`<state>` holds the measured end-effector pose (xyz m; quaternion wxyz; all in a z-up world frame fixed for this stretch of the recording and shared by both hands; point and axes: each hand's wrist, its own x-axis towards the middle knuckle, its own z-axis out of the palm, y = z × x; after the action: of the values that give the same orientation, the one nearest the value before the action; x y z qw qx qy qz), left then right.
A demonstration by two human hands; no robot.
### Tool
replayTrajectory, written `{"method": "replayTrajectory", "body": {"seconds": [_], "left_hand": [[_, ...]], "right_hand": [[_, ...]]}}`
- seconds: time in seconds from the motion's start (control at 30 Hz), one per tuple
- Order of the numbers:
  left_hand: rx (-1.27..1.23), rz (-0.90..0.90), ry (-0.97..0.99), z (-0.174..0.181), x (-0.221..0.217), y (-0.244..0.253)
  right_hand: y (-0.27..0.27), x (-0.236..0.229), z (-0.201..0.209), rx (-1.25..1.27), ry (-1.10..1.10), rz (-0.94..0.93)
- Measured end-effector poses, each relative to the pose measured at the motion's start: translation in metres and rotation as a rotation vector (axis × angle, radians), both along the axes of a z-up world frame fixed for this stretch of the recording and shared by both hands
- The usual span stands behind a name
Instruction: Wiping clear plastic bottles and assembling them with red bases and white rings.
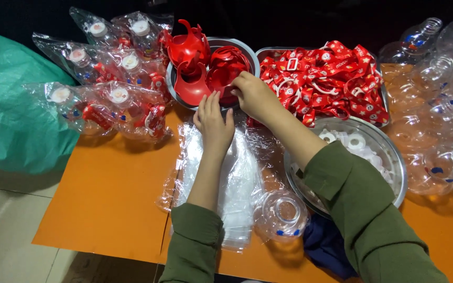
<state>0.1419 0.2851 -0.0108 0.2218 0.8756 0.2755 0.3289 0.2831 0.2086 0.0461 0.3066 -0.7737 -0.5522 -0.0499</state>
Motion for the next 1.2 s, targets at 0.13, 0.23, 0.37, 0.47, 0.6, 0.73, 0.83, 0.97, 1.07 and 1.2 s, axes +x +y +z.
{"method": "replayTrajectory", "body": {"seconds": [0.13,0.23,0.37,0.47,0.6,0.73,0.83,0.97,1.07,1.2], "left_hand": [[0.044,-0.027,-0.053,0.011,-0.002,-0.003],[0.031,-0.038,-0.060,0.010,-0.005,-0.006],[0.053,-0.031,-0.020,-0.003,0.001,-0.002],[0.081,-0.040,-0.090,-0.014,0.002,0.000],[0.109,-0.095,-0.292,-0.002,0.002,0.000],[0.095,-0.148,-0.392,-0.002,0.010,0.008],[0.084,-0.188,-0.436,0.014,0.004,0.001],[-0.175,-0.090,-0.497,0.034,-0.002,-0.007],[-0.384,-0.036,-0.560,0.056,-0.017,-0.018],[-0.831,-0.112,-0.715,0.075,-0.032,-0.023]], "right_hand": [[-0.022,-0.008,0.026,0.093,0.040,0.009],[-0.033,-0.014,0.026,0.115,0.069,0.038],[-0.044,-0.015,0.025,0.161,0.225,0.027],[-0.046,-0.017,0.015,0.220,0.432,-0.001],[-0.044,-0.021,0.021,0.362,0.802,0.009],[-0.039,-0.019,0.026,0.424,0.913,0.014],[-0.036,-0.016,0.027,0.455,1.005,0.022],[-0.038,-0.019,0.030,0.408,1.012,0.064],[-0.042,-0.022,0.032,0.342,0.975,0.077],[-0.055,-0.036,0.053,0.274,0.925,0.097]]}}
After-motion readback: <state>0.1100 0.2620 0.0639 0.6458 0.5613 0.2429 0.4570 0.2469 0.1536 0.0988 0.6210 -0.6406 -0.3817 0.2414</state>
